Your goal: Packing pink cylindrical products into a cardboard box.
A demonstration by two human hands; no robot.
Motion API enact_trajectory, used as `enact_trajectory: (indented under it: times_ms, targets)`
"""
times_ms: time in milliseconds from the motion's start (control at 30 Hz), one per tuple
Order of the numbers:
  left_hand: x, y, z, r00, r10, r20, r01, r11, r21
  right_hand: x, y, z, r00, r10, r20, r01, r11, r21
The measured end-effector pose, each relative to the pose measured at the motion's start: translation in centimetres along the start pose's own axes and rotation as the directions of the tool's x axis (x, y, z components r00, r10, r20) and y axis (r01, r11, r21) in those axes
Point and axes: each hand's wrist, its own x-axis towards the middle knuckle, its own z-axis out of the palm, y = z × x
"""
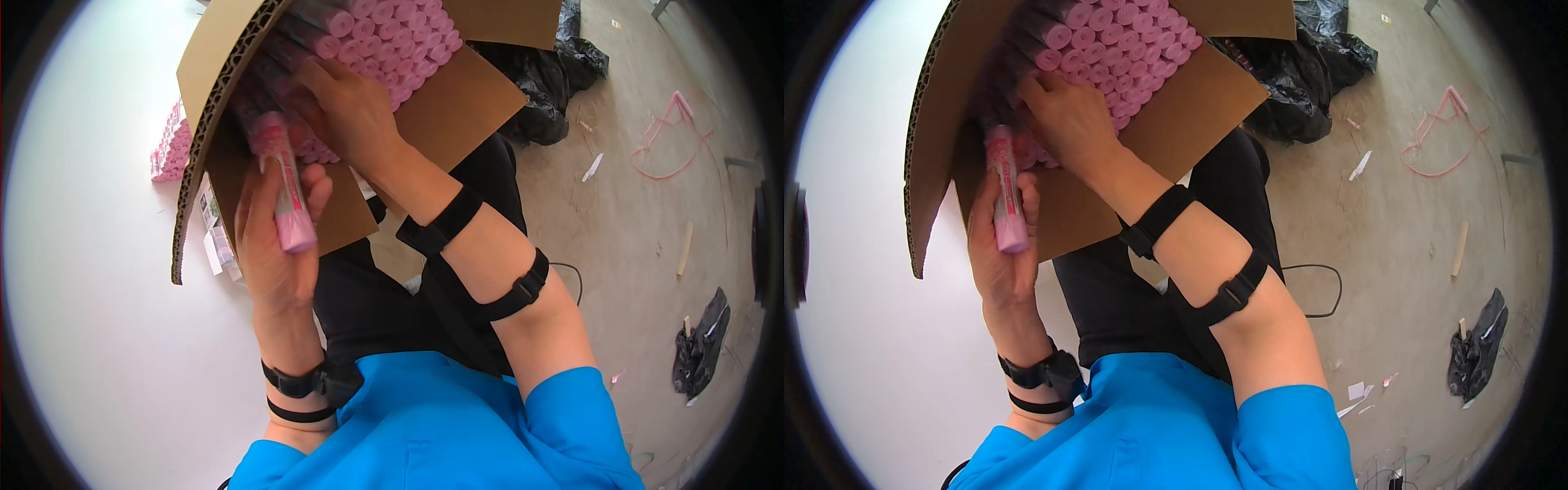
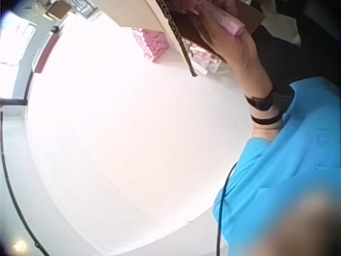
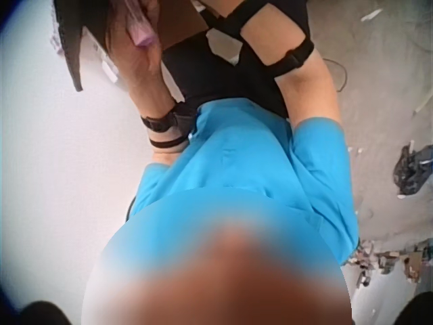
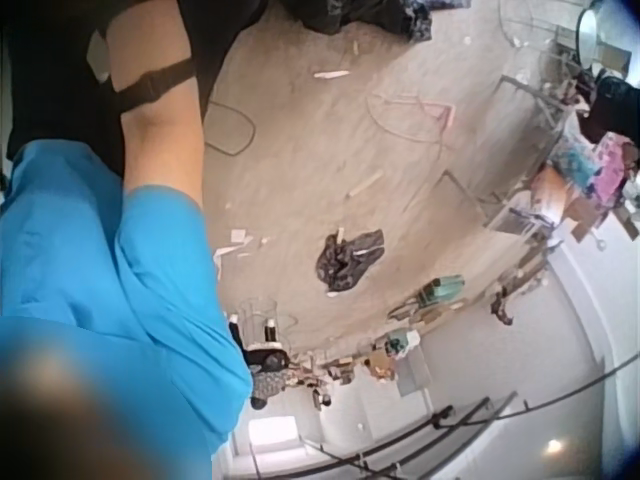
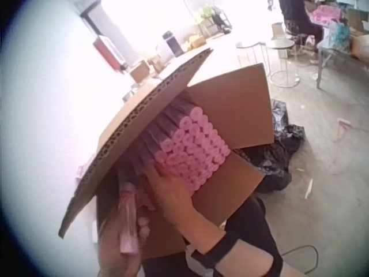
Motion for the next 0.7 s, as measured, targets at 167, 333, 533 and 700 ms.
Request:
enact_trajectory:
  times_ms: [167,333,533,700]
  targets:
    - [3.4,0.4,-0.9,0.972,0.051,0.229,-0.042,0.998,-0.043,0.2,0.0,0.0,0.999,-0.028,-0.046,0.028,1.0,0.001]
    - [5.3,0.6,0.9,0.941,0.315,0.127,-0.315,0.949,-0.019,0.2,-0.2,-0.1,1.0,0.003,-0.026,-0.004,1.0,-0.029]
    - [7.8,0.3,0.0,0.857,0.478,0.192,-0.47,0.572,0.673,0.3,-0.4,-0.4,0.997,-0.072,-0.039,0.071,0.997,-0.022]
    - [7.0,-0.2,0.1,0.736,0.57,0.365,-0.568,0.227,0.791,0.2,-0.4,-0.2,0.998,-0.06,-0.019,0.059,0.997,-0.042]
